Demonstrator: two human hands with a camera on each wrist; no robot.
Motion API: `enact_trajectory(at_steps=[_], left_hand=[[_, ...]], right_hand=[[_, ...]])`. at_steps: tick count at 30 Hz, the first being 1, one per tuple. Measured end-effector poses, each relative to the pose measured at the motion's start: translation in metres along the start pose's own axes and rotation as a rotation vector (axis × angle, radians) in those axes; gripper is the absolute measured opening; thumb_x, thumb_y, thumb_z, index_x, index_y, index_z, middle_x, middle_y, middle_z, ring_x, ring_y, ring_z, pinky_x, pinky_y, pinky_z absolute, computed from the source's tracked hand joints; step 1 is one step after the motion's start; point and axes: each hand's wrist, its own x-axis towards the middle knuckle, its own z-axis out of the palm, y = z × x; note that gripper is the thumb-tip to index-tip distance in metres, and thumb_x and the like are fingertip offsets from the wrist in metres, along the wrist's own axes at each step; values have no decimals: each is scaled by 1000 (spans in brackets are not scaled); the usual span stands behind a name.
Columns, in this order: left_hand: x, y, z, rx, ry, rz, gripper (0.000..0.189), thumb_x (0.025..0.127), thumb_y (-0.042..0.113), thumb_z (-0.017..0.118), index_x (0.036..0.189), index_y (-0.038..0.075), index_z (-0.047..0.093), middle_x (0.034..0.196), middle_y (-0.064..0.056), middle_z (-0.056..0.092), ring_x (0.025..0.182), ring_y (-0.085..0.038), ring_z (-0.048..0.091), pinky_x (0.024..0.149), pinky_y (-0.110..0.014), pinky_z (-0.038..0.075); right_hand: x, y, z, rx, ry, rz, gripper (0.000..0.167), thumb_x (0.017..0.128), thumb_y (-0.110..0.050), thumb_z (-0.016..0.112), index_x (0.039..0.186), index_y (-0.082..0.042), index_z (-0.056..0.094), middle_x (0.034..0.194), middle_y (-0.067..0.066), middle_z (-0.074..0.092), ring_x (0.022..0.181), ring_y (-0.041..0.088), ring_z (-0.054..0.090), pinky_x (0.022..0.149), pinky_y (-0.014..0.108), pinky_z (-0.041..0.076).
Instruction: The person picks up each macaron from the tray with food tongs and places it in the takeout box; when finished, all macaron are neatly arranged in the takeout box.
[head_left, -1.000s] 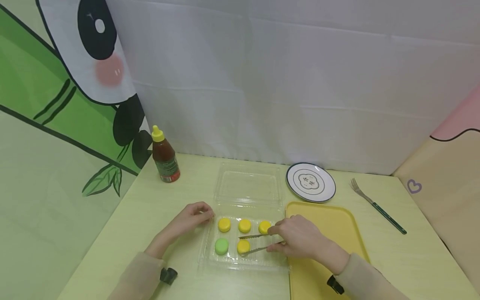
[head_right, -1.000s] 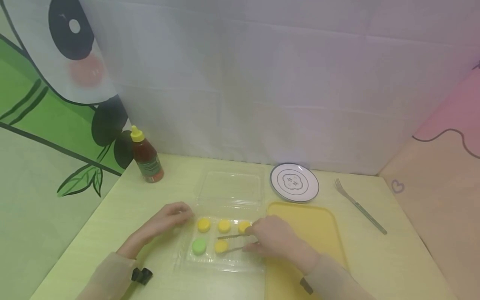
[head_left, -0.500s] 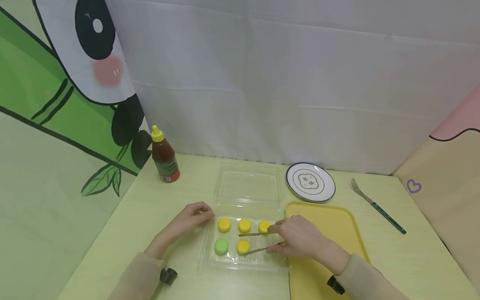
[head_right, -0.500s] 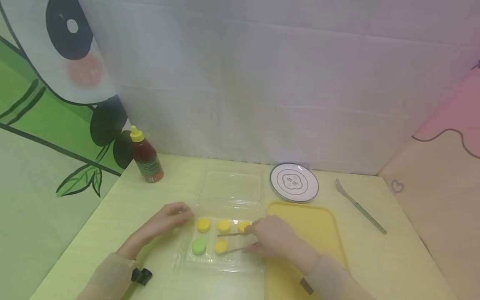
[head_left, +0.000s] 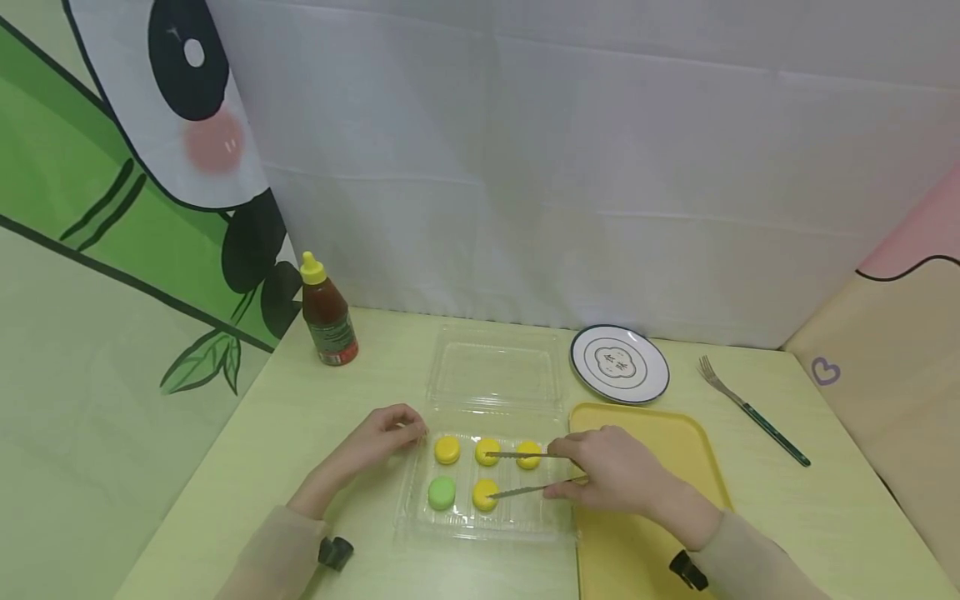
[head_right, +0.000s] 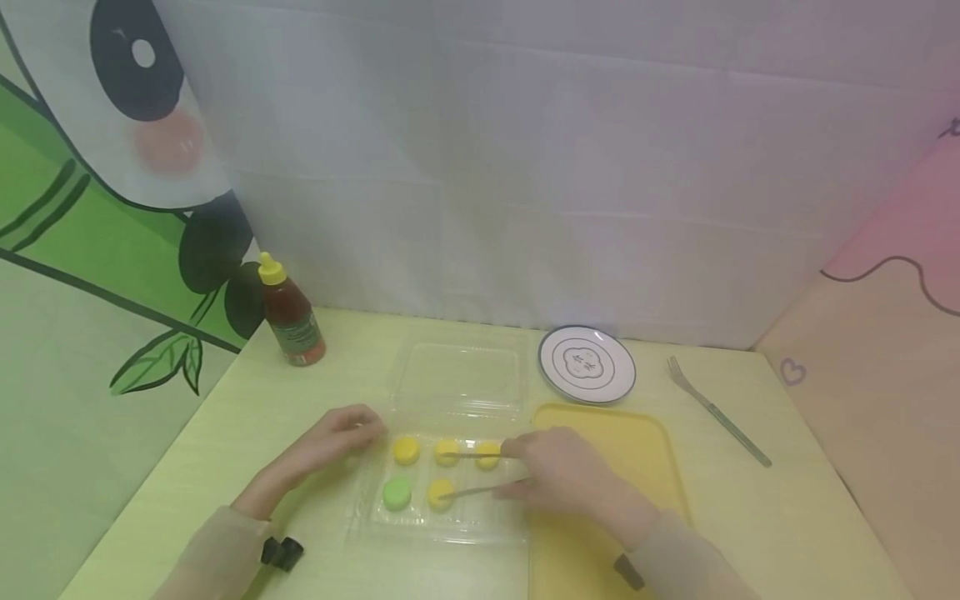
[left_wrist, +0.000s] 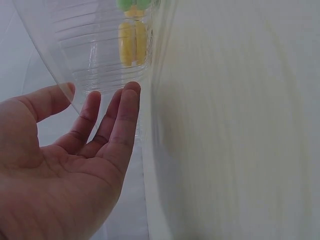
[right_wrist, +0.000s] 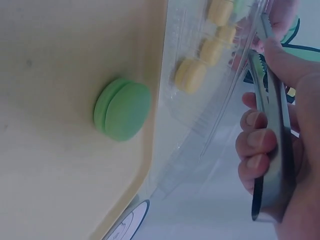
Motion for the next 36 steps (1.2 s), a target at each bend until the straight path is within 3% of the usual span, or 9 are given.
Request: enact_trajectory(at_steps=[8, 16, 21, 36], left_hand=[[0, -1, 0, -9, 0, 4, 26, 100, 27, 62, 109, 3, 65, 99, -6, 66, 91, -20, 60, 83, -37, 49], [0, -2, 0, -11, -5, 7, 27, 100, 27, 61, 109, 2, 65, 100, -6, 66, 92, -20, 60, 83, -38, 50], [0, -2, -1, -15, -19, 31, 28, 101, 27, 60, 110, 1, 65, 100, -8, 66, 92, -21, 61, 83, -39, 50], [0, -1, -2, -8, -22, 37, 28, 101, 27, 60, 110, 0, 65, 100, -9, 66, 92, -21, 61, 82, -38, 50]], right_hand=[[-16, 11, -8, -18, 84, 10, 40, 87, -53, 72, 103, -16, 70, 81, -13, 64, 60, -3, 44, 55, 21, 41], [-39, 25, -15, -14, 149, 65, 39, 87, -51, 74, 105, -16, 69, 65, -17, 43, 55, -4, 31, 52, 19, 33], [-57, 36, -16, -35, 197, 102, 37, 85, -48, 76, 104, -16, 70, 63, -19, 35, 56, -5, 29, 54, 19, 32], [-112, 54, -3, -13, 175, 304, 36, 82, -49, 79, 99, -17, 72, 61, -21, 26, 54, -5, 21, 52, 20, 26]])
